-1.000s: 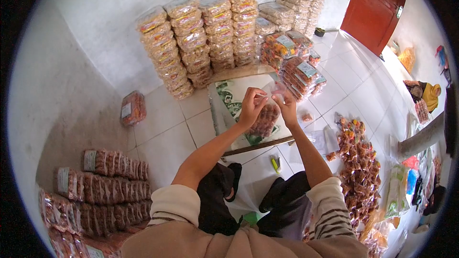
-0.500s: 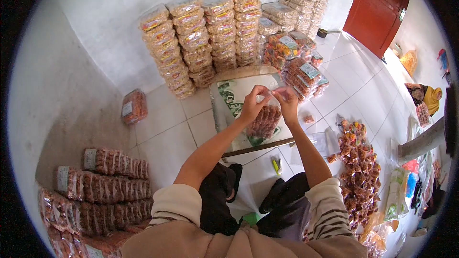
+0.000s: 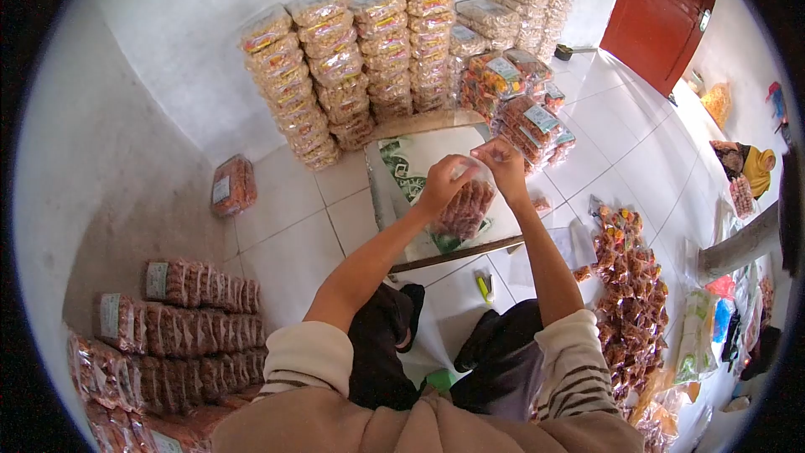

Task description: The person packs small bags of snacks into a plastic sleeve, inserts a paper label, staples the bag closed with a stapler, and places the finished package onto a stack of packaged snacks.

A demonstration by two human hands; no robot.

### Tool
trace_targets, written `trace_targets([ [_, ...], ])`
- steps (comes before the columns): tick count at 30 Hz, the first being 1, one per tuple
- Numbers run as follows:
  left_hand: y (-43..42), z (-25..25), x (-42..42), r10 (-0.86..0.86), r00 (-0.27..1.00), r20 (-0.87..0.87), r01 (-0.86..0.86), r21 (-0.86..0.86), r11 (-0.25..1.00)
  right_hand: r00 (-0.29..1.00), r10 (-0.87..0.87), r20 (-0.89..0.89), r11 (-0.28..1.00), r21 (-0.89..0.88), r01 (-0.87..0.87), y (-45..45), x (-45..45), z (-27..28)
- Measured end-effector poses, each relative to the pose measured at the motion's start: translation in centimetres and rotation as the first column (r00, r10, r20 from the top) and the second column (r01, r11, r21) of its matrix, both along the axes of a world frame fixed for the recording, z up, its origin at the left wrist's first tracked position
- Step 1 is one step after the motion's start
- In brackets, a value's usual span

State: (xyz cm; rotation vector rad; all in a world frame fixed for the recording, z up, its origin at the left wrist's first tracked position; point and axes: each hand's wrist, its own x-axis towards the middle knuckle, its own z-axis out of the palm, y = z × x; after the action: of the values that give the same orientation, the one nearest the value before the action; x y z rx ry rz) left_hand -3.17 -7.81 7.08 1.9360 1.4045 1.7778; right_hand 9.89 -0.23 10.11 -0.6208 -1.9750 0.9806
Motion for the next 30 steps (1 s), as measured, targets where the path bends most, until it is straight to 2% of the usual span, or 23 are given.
trace_targets([
  [1, 0.2, -0.6, -0.2, -0.001, 1.000, 0.000, 0.001, 0.002, 1.000, 1.000, -0.024, -0.005, 1.000, -0.001, 0.024, -0.1, 0.0, 0.1],
  [3, 0.6, -1.7, -0.6, -0.110, 0.985, 0.130, 0.130, -0.161, 0.978, 0.999, -0.049, -0.010, 0.999, -0.003, 0.049, -0.4, -0.2, 0.3],
  [5, 0.0, -1.0, -0.6, -0.118, 0.977, 0.176, 0.156, -0.219, 0.963, 0.965, -0.021, -0.262, 1.000, -0.008, 0.020, -1.0, -0.5, 0.3],
  [6, -0.3, -0.6, -0.6, -0.124, 0.968, 0.220, 0.182, -0.272, 0.945, 0.965, -0.019, -0.262, 1.000, -0.009, 0.017, -0.9, -0.3, -0.3],
  [7, -0.4, -0.5, -0.5, -0.122, 0.968, 0.217, 0.180, -0.270, 0.946, 0.986, -0.014, -0.169, 0.999, -0.054, 0.005, -0.7, 0.1, -0.9],
  [8, -0.5, -0.5, -0.2, -0.112, 0.948, 0.298, 0.170, -0.176, 0.970, 0.997, -0.006, -0.073, 0.995, -0.101, -0.001, -0.6, 0.4, -1.4],
  [9, -0.7, -0.4, 0.1, -0.110, 0.919, 0.378, 0.151, -0.079, 0.985, 0.997, -0.008, -0.074, 0.995, -0.097, 0.000, -0.4, 0.5, -2.0],
  [10, -0.7, -0.8, 0.1, -0.113, 0.919, 0.378, 0.152, -0.076, 0.985, 0.994, -0.059, -0.092, 0.992, -0.114, 0.049, -0.6, 0.4, -2.0],
  [12, -0.9, -1.8, -0.2, -0.089, 0.924, 0.371, 0.059, 0.091, 0.994, 0.989, -0.109, -0.105, 0.986, -0.134, 0.094, -1.1, 0.3, -1.9],
  [13, -1.1, -2.4, -1.0, -0.088, 0.924, 0.372, 0.057, 0.092, 0.994, 0.984, -0.148, -0.099, 0.983, -0.126, 0.135, -1.1, 0.3, -2.1],
  [15, -1.5, -3.2, -2.6, -0.021, 1.000, -0.018, 0.021, -0.025, 0.999, 0.978, -0.185, -0.096, 0.978, -0.112, 0.174, -1.2, 0.1, -2.0],
  [18, -1.8, -3.1, -2.4, -0.034, 0.997, -0.073, 0.029, -0.061, 0.998, 0.974, -0.185, -0.132, 0.982, -0.061, 0.178, -1.6, -0.1, -1.8],
  [19, -1.9, -3.4, -2.5, -0.032, 0.997, -0.069, 0.028, -0.064, 0.998, 0.966, -0.200, -0.163, 0.979, -0.079, 0.190, -1.6, -0.2, -1.9],
  [21, -1.8, -3.8, -2.6, -0.128, 0.992, 0.001, 0.125, -0.194, 0.973, 0.959, -0.213, -0.189, 0.976, -0.094, 0.198, -1.5, -0.3, -2.2],
  [22, -1.8, -4.0, -2.5, -0.124, 0.992, 0.004, 0.123, -0.191, 0.974, 0.953, -0.213, -0.216, 0.975, -0.102, 0.195, -1.3, -0.4, -2.3],
  [24, -1.7, -4.4, -2.0, -0.111, 0.978, 0.176, 0.134, -0.124, 0.983, 0.947, -0.212, -0.241, 0.976, -0.109, 0.191, -1.1, -0.4, -2.6],
  [27, -1.2, -4.6, -1.5, -0.091, 0.961, 0.260, 0.103, -0.032, 0.994, 0.941, -0.215, -0.261, 0.973, -0.144, 0.183, -1.4, -0.3, -2.4],
  [28, -1.0, -5.0, -1.8, -0.092, 0.961, 0.259, 0.105, -0.035, 0.994, 0.938, -0.200, -0.283, 0.975, -0.148, 0.164, -1.3, -0.3, -2.5],
  [30, -0.6, -6.0, -2.5, -0.129, 0.984, 0.122, 0.145, -0.134, 0.980, 0.936, -0.185, -0.300, 0.977, -0.155, 0.144, -1.2, -0.2, -2.8],
])
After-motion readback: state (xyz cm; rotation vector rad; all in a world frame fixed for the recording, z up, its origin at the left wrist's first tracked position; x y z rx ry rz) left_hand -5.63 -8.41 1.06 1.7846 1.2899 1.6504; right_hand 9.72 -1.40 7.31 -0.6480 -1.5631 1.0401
